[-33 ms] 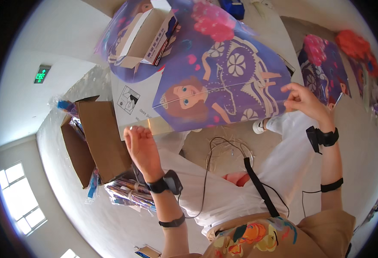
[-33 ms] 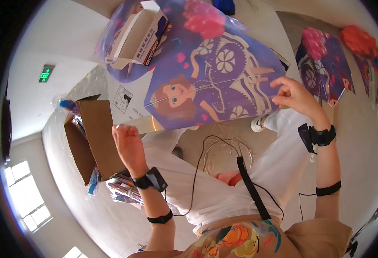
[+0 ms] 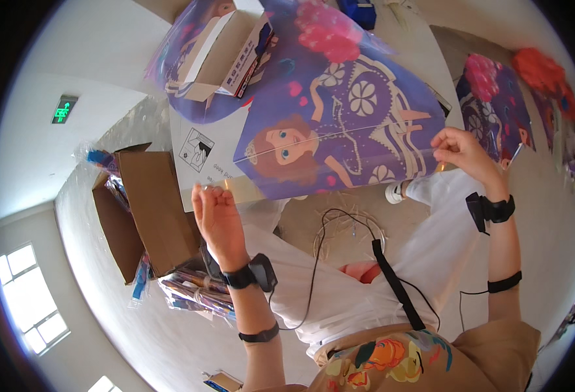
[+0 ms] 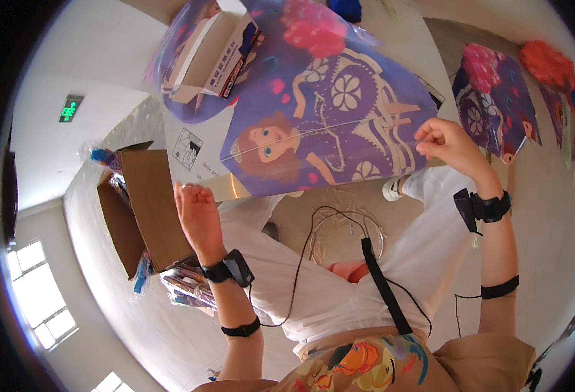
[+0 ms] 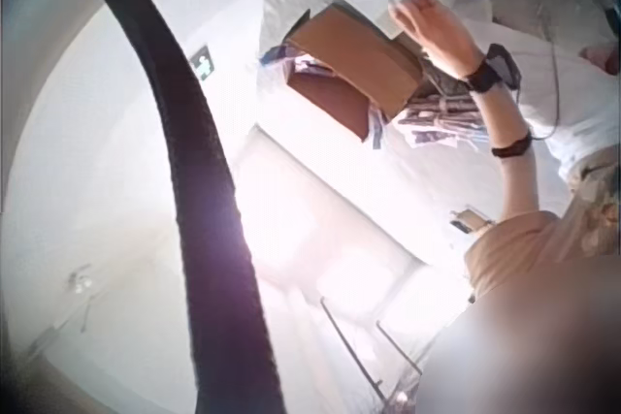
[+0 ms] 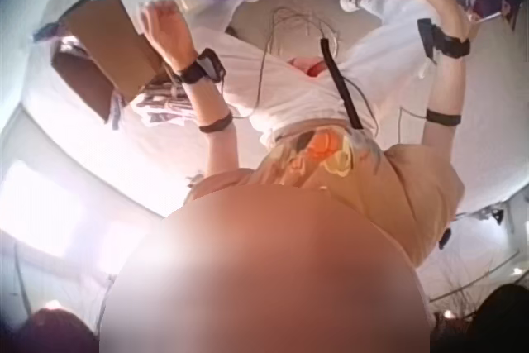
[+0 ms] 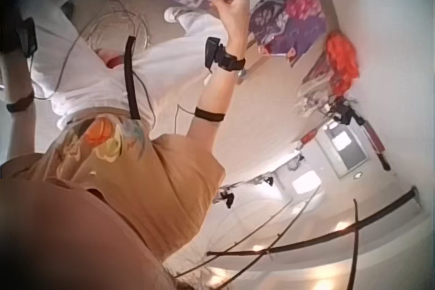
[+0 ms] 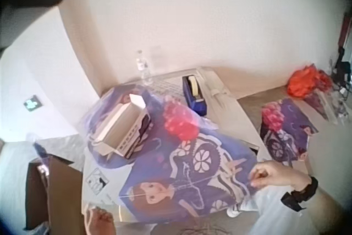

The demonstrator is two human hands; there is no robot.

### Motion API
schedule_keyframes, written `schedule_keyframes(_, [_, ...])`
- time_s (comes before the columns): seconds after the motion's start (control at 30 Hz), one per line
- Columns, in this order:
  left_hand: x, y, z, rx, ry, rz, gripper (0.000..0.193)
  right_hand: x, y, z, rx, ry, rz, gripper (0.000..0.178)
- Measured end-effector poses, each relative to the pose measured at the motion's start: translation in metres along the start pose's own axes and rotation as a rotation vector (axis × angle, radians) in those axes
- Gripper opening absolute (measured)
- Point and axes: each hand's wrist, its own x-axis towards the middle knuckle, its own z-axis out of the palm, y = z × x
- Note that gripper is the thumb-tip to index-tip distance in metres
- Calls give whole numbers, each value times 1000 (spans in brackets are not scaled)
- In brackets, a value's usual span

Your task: Assembling plastic kites by attaching strings and folding them for packaging.

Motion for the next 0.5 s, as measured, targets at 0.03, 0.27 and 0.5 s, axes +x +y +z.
schedule_keyframes(0.03, [8,-4,-4,-1,7,2,22,7,9,-3,-69,84,-8,9])
schedule_keyframes(0.27, [44,-35,-34,495,104,-50,14,34,17,4,6,172,-60,8])
schedule_keyframes(0.5, [57,-68,-39,361,207,52,3,50,34,-5,117,226,-16,13])
